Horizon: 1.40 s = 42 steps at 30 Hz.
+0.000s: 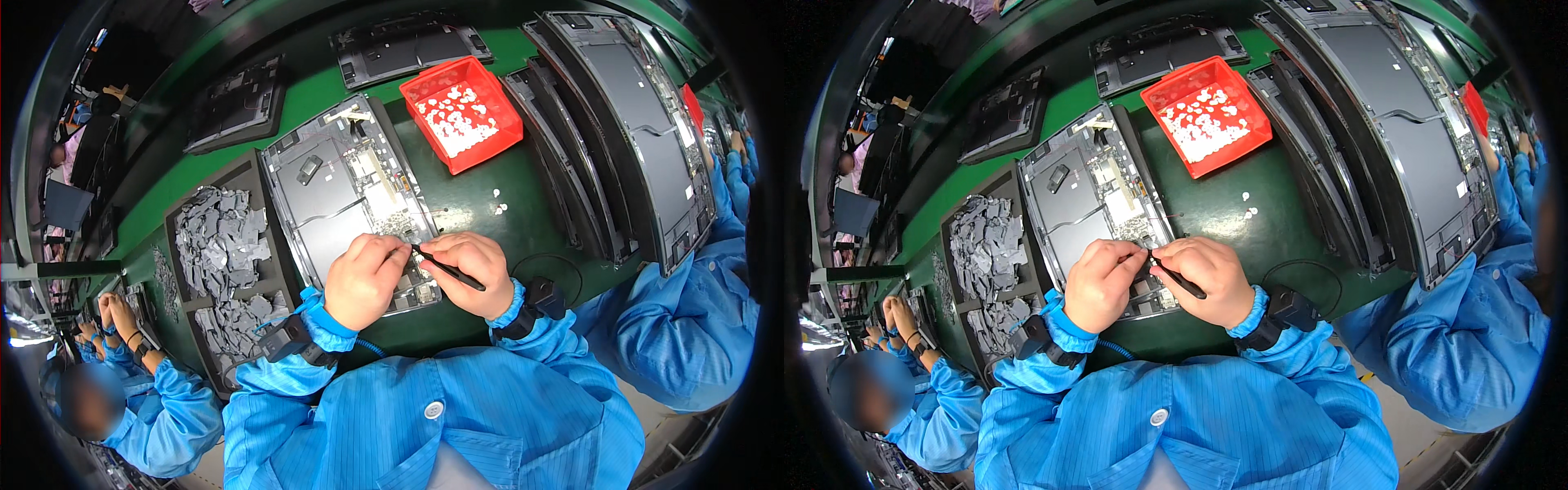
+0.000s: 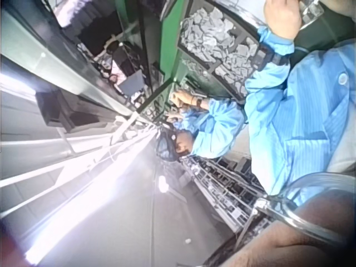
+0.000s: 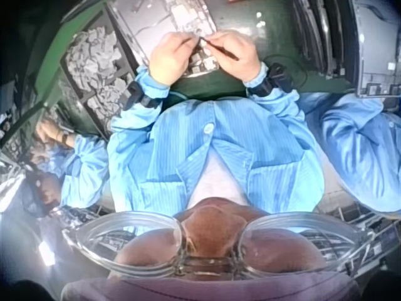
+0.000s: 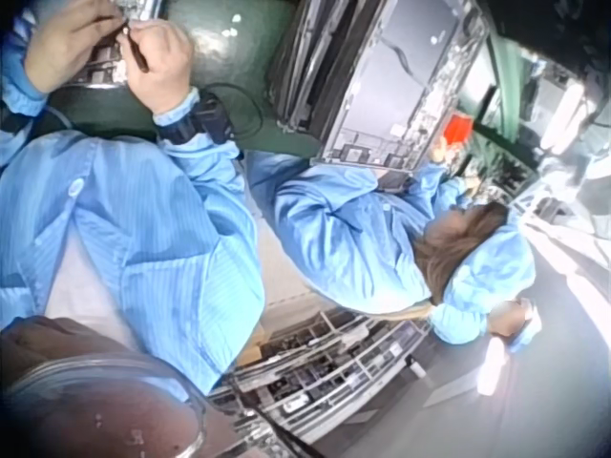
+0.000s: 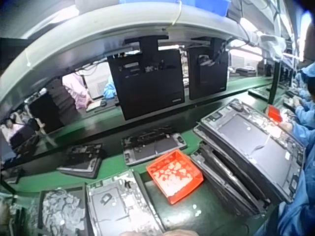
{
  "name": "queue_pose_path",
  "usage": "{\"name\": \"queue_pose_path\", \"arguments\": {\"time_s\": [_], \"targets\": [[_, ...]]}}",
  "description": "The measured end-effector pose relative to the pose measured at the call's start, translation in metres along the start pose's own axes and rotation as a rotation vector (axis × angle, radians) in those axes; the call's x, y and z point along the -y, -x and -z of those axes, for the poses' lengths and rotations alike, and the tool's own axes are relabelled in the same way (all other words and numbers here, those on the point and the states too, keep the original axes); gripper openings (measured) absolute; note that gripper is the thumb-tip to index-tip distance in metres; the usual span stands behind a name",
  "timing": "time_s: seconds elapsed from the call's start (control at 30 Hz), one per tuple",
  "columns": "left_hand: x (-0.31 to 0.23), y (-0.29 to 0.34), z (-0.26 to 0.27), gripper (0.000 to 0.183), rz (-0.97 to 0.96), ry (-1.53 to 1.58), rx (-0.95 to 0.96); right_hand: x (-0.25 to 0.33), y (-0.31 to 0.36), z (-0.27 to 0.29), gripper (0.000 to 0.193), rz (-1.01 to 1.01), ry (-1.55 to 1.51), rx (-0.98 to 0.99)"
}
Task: The person assembles internal components of an electronic device by placing a circuit board, a ribbon cable, and a plastic mounting bracket into an electronic chassis, then securing them with screws. The person uses tweezers to manipulate the small components.
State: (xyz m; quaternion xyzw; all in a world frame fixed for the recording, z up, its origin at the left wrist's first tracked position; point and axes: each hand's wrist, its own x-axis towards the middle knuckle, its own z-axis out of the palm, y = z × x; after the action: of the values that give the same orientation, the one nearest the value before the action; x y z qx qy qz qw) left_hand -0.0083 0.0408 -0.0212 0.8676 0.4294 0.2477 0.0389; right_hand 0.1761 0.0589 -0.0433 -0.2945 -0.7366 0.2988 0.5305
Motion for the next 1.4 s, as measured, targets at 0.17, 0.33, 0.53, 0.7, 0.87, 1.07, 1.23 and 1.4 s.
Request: {"name": "queue_pose_path", "arguments": {"time_s": [0.17, 0.33, 0.53, 0.7, 0.87, 1.07, 1.23, 1.4], "targets": [[-0.008, -0.005, 0.001, 0.028, -0.046, -0.123, 0.045, 0.003, 0.009, 0.002, 0.021, -0.083, -0.068, -0.155], [-0.009, -0.003, 0.005, 0.034, -0.033, -0.104, 0.068, -0.002, 0.016, -0.002, 0.024, -0.113, -0.130, -0.159], [-0.007, 0.001, 0.003, 0.031, -0.042, -0.102, 0.001, -0.001, 0.014, -0.003, 0.025, -0.075, -0.083, -0.081], [-0.005, -0.001, 0.003, 0.031, -0.059, -0.110, -0.003, -0.003, 0.014, -0.007, 0.025, -0.095, -0.127, -0.129], [-0.007, 0.001, 0.006, 0.031, -0.040, -0.140, -0.026, 0.000, 0.010, -0.006, 0.025, -0.034, -0.057, -0.068], [0.039, 0.000, 0.044, 0.027, 0.186, -0.107, -0.139, -0.001, 0.015, -0.004, 0.026, -0.070, -0.031, -0.093], [0.124, 0.053, 0.090, 0.026, 0.501, -0.230, 0.024, 0.001, 0.018, -0.004, 0.027, -0.135, -0.084, -0.098], [0.134, 0.060, 0.082, 0.030, 0.458, -0.202, 0.165, 0.003, 0.016, -0.002, 0.026, -0.219, -0.120, -0.103]]}}
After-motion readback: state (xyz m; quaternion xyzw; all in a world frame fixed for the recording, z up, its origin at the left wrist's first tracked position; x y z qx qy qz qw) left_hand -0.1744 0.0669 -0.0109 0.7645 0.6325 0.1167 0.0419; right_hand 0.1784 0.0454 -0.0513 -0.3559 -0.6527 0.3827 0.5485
